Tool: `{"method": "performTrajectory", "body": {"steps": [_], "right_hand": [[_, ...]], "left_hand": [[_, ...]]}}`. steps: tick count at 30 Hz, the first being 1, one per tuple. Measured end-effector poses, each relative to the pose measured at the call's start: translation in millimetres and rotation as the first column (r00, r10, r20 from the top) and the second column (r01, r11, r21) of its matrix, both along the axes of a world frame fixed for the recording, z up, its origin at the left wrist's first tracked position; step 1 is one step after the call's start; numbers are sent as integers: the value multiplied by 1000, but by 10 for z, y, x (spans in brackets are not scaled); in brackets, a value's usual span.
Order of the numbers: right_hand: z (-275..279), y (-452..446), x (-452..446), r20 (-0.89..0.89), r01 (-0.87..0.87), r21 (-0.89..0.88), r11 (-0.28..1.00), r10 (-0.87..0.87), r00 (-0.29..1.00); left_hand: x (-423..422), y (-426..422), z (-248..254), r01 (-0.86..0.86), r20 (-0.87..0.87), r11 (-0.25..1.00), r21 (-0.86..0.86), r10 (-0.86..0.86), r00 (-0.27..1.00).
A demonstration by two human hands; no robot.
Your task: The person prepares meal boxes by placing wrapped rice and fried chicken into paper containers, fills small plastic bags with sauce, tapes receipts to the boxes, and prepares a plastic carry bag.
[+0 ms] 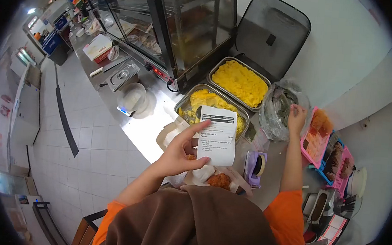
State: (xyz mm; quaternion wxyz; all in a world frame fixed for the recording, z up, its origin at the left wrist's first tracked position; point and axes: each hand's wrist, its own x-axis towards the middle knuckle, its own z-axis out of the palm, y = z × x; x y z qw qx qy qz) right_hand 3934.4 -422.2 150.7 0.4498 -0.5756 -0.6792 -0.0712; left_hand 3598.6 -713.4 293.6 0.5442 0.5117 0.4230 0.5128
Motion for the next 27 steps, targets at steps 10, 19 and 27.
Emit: {"method": "performTrajectory", "body": {"steps": [10,19,27], "right_hand": [[563,-792,-98,-446,-409,-390,825,220,868],[-399,401,426,-749,161,-339,927,-369,550],[-370,93,204,-957,-324,-119,939,-195,-214]], "left_hand": [[-212,-202,113,152,105,984,97,-162,981],[-336,-368,74,138,63,986,93,-145,988],[-270,-331,15,167,62,983,78,-172,983]]}}
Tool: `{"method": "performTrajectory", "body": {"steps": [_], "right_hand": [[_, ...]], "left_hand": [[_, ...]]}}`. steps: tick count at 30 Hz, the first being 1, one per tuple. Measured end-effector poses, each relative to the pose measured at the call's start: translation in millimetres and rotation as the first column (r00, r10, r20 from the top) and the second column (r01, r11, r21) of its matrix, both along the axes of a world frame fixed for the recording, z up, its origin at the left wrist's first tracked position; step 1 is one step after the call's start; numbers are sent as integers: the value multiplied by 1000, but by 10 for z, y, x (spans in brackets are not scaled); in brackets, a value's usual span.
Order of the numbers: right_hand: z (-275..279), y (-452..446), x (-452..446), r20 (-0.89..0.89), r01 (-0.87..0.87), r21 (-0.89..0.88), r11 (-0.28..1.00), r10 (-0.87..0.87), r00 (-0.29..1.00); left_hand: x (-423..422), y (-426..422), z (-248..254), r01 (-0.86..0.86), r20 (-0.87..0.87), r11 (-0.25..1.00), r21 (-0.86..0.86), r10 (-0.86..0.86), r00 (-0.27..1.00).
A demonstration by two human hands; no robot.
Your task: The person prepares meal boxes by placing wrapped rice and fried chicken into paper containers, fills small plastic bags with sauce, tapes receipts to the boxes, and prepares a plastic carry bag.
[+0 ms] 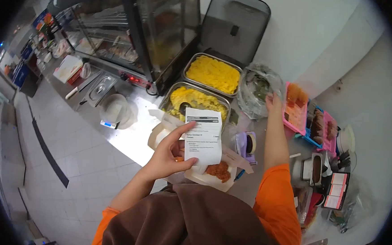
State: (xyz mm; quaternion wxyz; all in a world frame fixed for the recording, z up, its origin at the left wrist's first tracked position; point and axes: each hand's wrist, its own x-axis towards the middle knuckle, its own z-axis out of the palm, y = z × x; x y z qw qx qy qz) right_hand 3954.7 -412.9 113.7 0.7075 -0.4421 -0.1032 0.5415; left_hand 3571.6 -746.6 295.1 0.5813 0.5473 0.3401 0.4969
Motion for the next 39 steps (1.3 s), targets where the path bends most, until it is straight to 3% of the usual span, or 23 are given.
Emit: {"method": "performTrajectory", "body": {"steps": [2,5,8,10,12,14,16,18,19,21,23,24,27,30,32,34,35,36,38,39], "right_hand": [[171,38,-21,-74,71,74,995,-65,995],[615,-336,-228,319,225,-45,973,-200,927],[395,-734,-86,582,-29,87,996,-27,813],[767,-1520,-382,563,-206,147,968,89,822],[1034,-2414,-661,595,-489,215,845,284,752],[1161,-3164,-907,551,-644,169,746,471,689],[1141,-3724,-1076,585,-653,-43,756,549,597],[842,-4022,-1153,534,-441,18,897,364,763],[648,-4134,-1158,504,-321,46,946,256,825],[268,-4333,-1083,606,-129,118,985,32,795],[72,-4474,-1076,674,71,212,975,-199,712],[-24,-4585,-1069,726,101,126,987,-161,668],[-213,-4898,-1122,820,156,-134,979,21,571],[-248,-5107,-1297,786,60,-411,910,321,529],[-598,-5122,-1369,692,-73,-577,814,534,485],[-1228,-5008,-1505,768,-153,-217,964,266,583],[-1235,-4916,-1613,764,-177,-18,984,128,632],[-1218,-4903,-1645,779,-134,-171,976,217,588],[-593,-4803,-1736,755,-30,-460,888,408,514],[-653,-4798,-1788,846,67,-398,915,338,412]], "left_hand": [[72,38,-12,13,20,1000,-2,-13,1000],[120,38,-48,31,15,999,-23,-31,999],[125,36,-136,44,-4,999,-30,-44,999],[95,11,-278,47,-2,998,-49,-47,999],[129,-22,-420,109,-67,992,-66,-114,991],[254,-70,-589,191,-165,978,-82,-202,965],[508,-147,-756,343,-121,933,-107,-355,927],[704,-174,-940,461,-297,887,38,-431,852],[740,-177,-1037,499,-470,850,171,-375,799],[811,-182,-1268,596,-726,691,409,-149,671],[747,-219,-1778,701,-856,577,419,-6,517],[695,-234,-1982,747,-896,521,412,82,437],[628,-179,-2187,757,-892,502,418,71,445],[679,-128,-1993,602,-814,646,469,53,579],[674,-97,-1909,583,-778,633,508,47,627],[658,-83,-1909,581,-760,627,519,27,649],[640,-93,-1950,589,-761,626,510,10,648],[620,-103,-1994,597,-763,626,501,-6,646],[591,-124,-2067,628,-777,622,468,-49,628],[586,-138,-2083,640,-783,621,452,-68,619]]}}
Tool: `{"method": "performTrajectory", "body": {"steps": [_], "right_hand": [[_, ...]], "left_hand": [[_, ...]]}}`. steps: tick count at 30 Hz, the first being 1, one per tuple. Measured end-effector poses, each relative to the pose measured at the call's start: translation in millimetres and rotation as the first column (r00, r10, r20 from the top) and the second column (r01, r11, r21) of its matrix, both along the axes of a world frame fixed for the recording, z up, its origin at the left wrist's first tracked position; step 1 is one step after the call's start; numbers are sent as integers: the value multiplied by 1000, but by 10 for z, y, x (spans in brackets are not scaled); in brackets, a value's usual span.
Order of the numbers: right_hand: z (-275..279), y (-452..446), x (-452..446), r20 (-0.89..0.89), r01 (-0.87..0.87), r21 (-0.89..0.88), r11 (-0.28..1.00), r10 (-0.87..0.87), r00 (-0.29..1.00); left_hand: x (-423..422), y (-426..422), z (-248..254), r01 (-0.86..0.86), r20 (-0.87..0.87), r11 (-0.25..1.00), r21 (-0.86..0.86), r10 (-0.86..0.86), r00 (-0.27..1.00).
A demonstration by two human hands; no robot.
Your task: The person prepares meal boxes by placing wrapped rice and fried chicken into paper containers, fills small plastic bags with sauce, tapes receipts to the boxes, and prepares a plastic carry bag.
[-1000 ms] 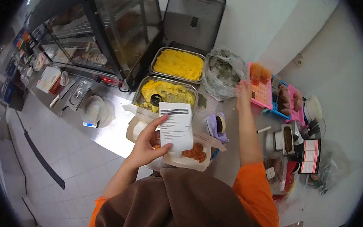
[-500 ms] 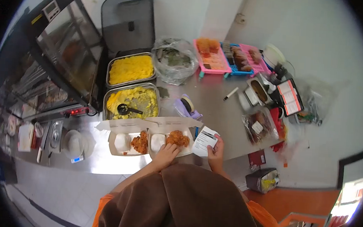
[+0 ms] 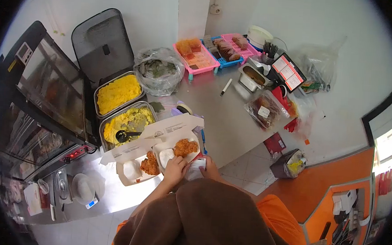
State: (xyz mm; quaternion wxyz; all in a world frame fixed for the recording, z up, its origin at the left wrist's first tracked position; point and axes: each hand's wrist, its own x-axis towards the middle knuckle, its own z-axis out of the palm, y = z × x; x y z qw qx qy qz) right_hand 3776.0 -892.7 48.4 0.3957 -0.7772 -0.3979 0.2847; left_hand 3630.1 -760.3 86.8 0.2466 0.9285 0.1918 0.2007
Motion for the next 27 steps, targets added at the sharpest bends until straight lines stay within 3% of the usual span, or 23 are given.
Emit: {"method": "performTrajectory", "body": {"steps": [2,5,9,14,16,18,20,22,24,26,27], "right_hand": [[-101,7,-76,281,55,139,989,-93,955],[-30,-55,52,398,89,213,973,-169,902],[194,-187,488,174,164,258,952,-213,961],[352,-310,1254,6,279,315,907,-296,955],[370,-357,1607,21,245,347,905,-269,963],[441,-425,2022,61,167,380,910,-204,977],[613,-479,2493,126,42,415,909,-104,987],[764,-580,3009,209,-39,490,871,-74,975],[903,-724,3404,238,-45,524,851,-95,967],[1051,-952,3828,240,10,518,855,-156,958],[1066,-1048,4003,210,89,500,862,-220,953]], "left_hand": [[-3,-30,46,8,28,1000,4,-8,1000],[47,-76,163,-15,107,1000,-16,16,994],[277,12,528,-93,336,996,6,85,938],[987,759,935,-361,473,903,233,219,853],[1366,1175,1096,-389,272,916,96,352,896],[1677,1759,847,-418,-32,908,-18,417,908],[1879,2411,434,-337,-402,941,19,316,859],[1963,2984,28,-466,-751,847,-254,130,647],[1919,3110,-206,-822,-871,515,-242,258,418],[1817,3345,-512,-699,-956,707,-104,123,267],[1820,3321,-558,-670,-968,737,-91,91,232]]}}
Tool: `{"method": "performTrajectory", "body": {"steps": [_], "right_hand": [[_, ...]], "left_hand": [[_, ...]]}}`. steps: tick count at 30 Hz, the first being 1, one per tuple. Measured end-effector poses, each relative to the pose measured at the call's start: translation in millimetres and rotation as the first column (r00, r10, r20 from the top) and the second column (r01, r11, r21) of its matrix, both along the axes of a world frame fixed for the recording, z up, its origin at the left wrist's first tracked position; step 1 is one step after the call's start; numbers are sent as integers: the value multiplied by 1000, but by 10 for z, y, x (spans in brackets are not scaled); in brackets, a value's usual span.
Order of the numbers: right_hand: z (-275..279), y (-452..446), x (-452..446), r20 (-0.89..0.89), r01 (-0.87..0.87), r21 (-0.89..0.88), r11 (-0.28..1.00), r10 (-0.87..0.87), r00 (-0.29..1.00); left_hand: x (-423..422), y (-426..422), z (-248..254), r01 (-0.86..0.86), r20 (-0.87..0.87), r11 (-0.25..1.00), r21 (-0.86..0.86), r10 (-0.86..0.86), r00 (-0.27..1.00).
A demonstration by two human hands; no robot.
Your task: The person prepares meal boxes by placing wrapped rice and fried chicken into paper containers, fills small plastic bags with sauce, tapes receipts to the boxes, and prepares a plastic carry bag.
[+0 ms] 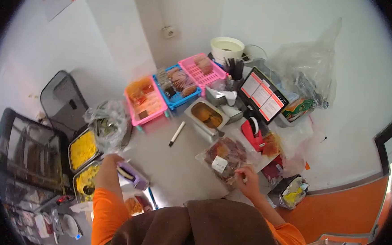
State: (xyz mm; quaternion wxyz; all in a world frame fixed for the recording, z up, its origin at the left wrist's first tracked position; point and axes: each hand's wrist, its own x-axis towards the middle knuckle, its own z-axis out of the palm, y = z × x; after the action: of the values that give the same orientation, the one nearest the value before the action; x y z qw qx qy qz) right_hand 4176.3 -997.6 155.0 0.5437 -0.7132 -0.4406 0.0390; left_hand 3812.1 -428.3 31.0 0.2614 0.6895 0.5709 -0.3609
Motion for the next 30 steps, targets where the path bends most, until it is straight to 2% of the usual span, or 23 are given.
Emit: {"method": "performTrajectory", "body": {"steps": [2,5,8,9,10,13,16,19,22,24,26,27,30], "right_hand": [[-10,-119,280,-68,132,-44,990,-135,989],[-177,-57,629,-97,241,-21,970,-241,966],[-526,309,878,-438,197,-28,980,-189,879],[-507,486,915,-694,142,1,990,-101,713],[-478,683,944,-880,97,48,994,-4,476],[-589,1232,1056,-975,104,171,980,152,164],[-649,1548,1109,-977,94,186,978,174,123],[-682,1669,1085,-986,50,118,992,111,123],[-808,1692,939,-984,-37,92,995,97,151],[-845,1738,791,-985,-15,114,993,115,125],[-780,1732,632,-982,-15,146,989,147,119],[-740,1710,563,-984,-22,117,993,119,129],[-852,1620,408,-979,-30,164,986,166,115]], "left_hand": [[96,-138,11,-13,19,1000,-7,13,1000],[170,-266,19,-36,73,999,11,35,997],[173,-305,32,-34,106,998,57,27,994],[180,-340,59,-29,113,997,78,20,993],[172,-326,58,-26,122,994,103,13,992],[189,-288,65,-5,142,981,193,-23,990],[168,-276,14,21,148,947,320,-72,986],[162,-258,-21,76,122,864,498,-156,980],[118,-163,14,139,72,700,700,-264,962],[44,-41,98,165,35,551,818,-334,942],[-116,73,196,165,20,462,871,-369,929],[-210,110,280,161,23,460,873,-370,929],[-226,-26,654,71,149,699,711,-249,957]]}}
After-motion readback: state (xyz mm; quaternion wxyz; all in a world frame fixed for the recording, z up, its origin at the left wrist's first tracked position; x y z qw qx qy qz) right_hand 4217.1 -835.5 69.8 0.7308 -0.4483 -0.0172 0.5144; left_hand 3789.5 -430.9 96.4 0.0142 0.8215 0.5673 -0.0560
